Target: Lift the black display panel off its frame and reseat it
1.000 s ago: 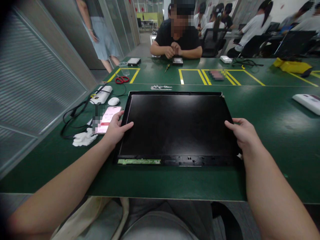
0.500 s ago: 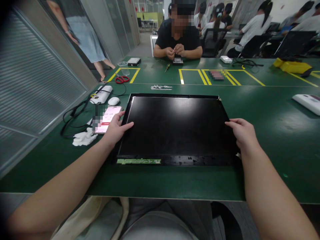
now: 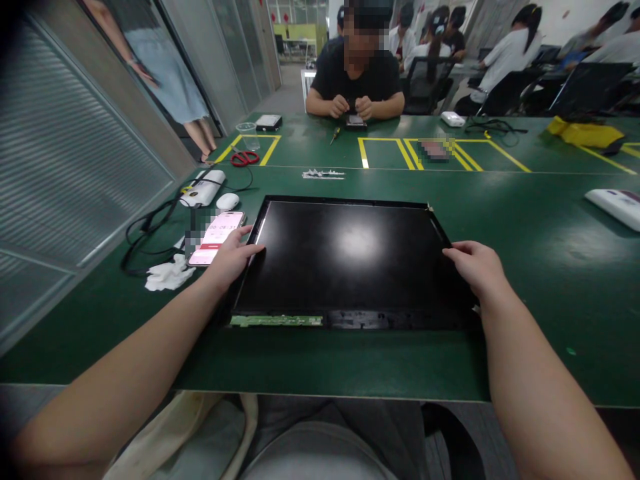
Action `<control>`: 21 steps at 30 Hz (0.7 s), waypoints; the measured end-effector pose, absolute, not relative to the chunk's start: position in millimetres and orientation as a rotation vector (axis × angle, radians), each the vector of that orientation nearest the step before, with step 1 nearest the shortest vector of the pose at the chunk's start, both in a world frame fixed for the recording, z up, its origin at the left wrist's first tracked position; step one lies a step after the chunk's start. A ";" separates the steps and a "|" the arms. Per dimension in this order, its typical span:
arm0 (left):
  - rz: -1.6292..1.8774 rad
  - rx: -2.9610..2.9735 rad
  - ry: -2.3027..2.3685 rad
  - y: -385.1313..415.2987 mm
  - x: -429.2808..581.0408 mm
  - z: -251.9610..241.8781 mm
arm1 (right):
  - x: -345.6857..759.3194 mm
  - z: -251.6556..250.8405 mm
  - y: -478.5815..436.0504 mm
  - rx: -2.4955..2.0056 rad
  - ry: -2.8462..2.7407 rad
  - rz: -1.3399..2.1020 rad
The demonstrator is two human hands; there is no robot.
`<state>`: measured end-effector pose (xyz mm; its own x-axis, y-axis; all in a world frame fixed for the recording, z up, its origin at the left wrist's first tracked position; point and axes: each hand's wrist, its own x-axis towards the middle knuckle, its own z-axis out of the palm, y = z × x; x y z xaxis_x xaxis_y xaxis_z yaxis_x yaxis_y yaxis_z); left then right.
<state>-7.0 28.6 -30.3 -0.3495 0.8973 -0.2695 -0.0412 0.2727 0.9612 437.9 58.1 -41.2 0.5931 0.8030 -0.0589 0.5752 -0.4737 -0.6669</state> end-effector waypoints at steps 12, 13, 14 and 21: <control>1.234 0.813 1.584 31.3 -7.3 -32.6 | 449.1 -46.2 62.1 -2.273 -1.277 0.525; 1.236 0.811 1.585 31.2 -7.5 -32.5 | 449.7 -46.2 62.2 -2.283 -1.299 0.517; 1.239 0.810 1.586 31.0 -7.5 -32.3 | 450.2 -46.3 62.3 -2.294 -1.320 0.507; 1.264 0.768 1.544 25.6 -4.9 -27.1 | 463.5 -58.0 66.3 -2.280 -1.466 0.409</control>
